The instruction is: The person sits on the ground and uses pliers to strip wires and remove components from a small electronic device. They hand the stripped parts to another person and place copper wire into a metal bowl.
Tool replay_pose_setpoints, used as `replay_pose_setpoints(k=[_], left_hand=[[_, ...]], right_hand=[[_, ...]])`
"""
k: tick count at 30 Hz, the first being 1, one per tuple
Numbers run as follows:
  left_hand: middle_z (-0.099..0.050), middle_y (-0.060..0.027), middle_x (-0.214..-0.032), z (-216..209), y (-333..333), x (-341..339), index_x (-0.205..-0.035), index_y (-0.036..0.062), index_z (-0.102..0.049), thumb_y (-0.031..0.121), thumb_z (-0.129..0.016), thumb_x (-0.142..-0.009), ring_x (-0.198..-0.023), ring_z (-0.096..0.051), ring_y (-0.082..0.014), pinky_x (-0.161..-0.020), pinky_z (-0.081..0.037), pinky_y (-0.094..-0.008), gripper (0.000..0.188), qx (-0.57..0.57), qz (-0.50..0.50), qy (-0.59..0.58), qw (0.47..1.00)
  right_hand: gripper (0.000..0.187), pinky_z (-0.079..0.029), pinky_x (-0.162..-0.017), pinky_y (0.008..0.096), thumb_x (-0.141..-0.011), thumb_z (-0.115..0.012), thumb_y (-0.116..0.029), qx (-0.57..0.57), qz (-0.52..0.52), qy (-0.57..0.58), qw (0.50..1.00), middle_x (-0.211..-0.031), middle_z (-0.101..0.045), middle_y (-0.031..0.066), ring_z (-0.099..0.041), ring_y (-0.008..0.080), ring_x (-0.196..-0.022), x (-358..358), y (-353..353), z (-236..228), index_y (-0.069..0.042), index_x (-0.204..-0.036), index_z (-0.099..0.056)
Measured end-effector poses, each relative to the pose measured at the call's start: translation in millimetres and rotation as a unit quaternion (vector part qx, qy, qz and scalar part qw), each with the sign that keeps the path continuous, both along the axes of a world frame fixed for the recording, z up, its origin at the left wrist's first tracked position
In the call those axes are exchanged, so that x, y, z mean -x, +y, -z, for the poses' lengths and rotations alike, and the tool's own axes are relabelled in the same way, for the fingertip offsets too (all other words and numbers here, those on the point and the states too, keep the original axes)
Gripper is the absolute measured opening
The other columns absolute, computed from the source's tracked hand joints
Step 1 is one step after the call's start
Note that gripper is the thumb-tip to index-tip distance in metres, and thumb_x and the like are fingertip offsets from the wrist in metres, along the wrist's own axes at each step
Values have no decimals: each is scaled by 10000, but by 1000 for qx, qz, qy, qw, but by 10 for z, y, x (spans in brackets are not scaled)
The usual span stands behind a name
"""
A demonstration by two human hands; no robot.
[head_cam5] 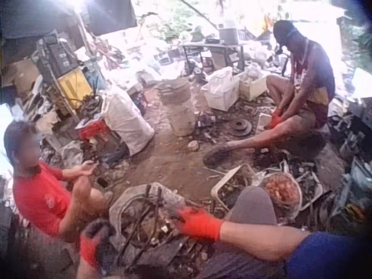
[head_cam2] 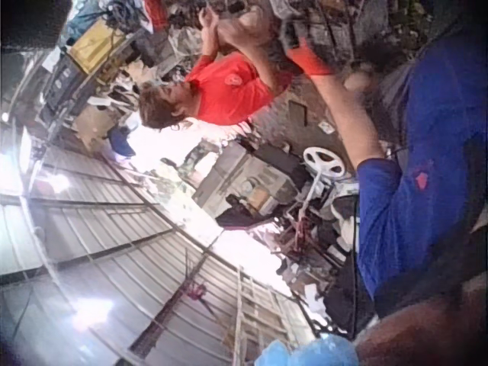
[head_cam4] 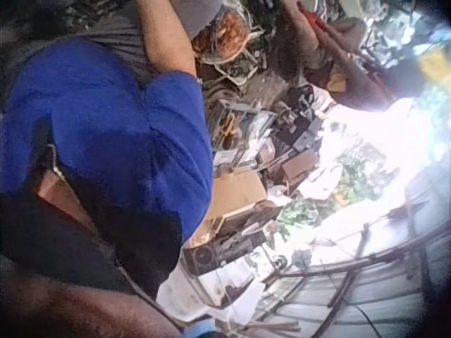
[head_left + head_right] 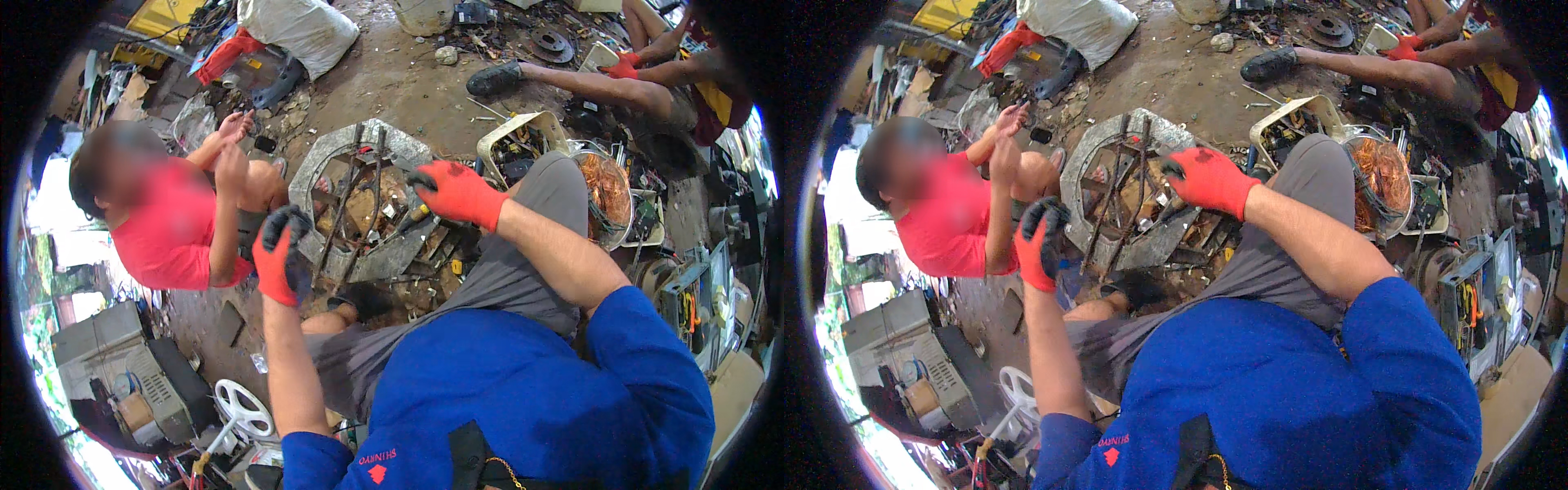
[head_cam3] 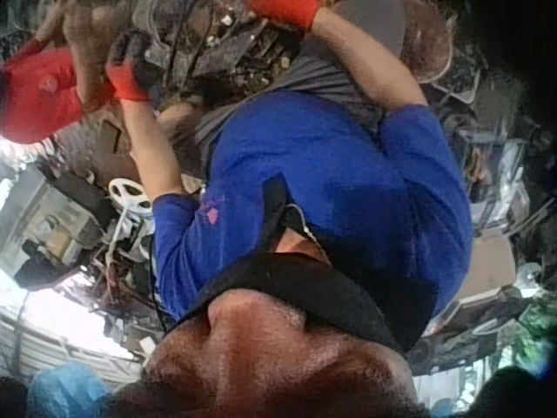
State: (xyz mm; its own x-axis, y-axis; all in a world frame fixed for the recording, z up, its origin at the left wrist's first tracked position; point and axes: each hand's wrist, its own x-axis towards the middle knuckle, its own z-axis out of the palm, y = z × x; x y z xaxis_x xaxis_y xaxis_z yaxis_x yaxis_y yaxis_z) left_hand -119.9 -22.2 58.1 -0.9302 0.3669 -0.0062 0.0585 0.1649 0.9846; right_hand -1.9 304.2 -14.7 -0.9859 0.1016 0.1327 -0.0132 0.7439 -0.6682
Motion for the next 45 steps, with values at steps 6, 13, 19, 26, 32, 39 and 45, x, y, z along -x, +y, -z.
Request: replay_pose_setpoints(k=[6, 13, 19, 26, 32, 39, 45], left_hand=[[-662, -101, -992, 268, -96, -1267, -1261, 9, -559, 149, -597, -987, -855, -642, -193, -768, -538, -336, 311, -171, -73, -200, 962], [-666, -110, -1011, -4, 20, -1798, -1300, 6, -541, 153, -579, -997, -826, -647, -193, -712, -560, -344, 339, -160, -77, -265, 948], [-682, -136, -1087, -3, 26, -2030, -1306, 76, -539, 106, -562, -1008, -996, -667, -252, -805, -573, -394, 300, -293, -69, -256, 919], [-674, -106, -1090, -15, -36, -2054, -1274, 97, -540, 95, -580, -999, -1025, -664, -237, -913, -552, -399, 279, -380, -107, -273, 877], [-681, -88, -1069, 2, -105, -1981, -1230, 114, -558, 69, -587, -987, -1010, -668, -222, -951, -539, -411, 249, -444, -97, -241, 858], [-700, -112, -1098, -90, -179, -2079, -1087, 106, -601, 25, -580, -966, -1077, -673, -254, -1002, -529, -461, 146, -492, -155, -244, 821], [-704, -141, -1115, -108, -185, -2092, -1049, 93, -603, -2, -579, -948, -1136, -656, -291, -1042, -512, -488, 141, -531, -152, -273, 787]], right_hand=[[453, -489, -962, 469, -893, -605, -335, -88, 18, -72, 993, -1199, -624, 202, -602, 381, -1134, 141, 141, 210, -121, -1293, -596], [795, -448, -1042, 484, -805, -679, -516, -112, 4, -226, 968, -1356, -519, 271, -536, 436, -1244, 303, 26, 526, -81, -1428, -447], [735, -458, -1029, 469, -801, -682, -456, -110, 3, -220, 969, -1339, -520, 287, -551, 436, -1220, 305, -132, 547, -39, -1369, -474], [707, -470, -1005, 463, -803, -651, -440, -140, 35, -180, 973, -1259, -584, 280, -578, 437, -1181, 331, -133, 557, 12, -1325, -498], [614, -505, -915, 381, -839, -687, -439, 296, 81, -190, 933, -1182, -672, 184, -654, 288, -1047, 406, 205, 701, 23, -1232, -590], [278, -492, -699, 293, -916, -678, -282, 536, -81, -227, 809, -915, -661, 16, -583, 114, -799, -207, -201, -13, -63, -1087, -669], [327, -495, -728, 265, -916, -682, -203, 551, -103, -192, 806, -931, -672, 19, -608, 97, -827, -875, -1001, -632, -98, -1224, -642]])
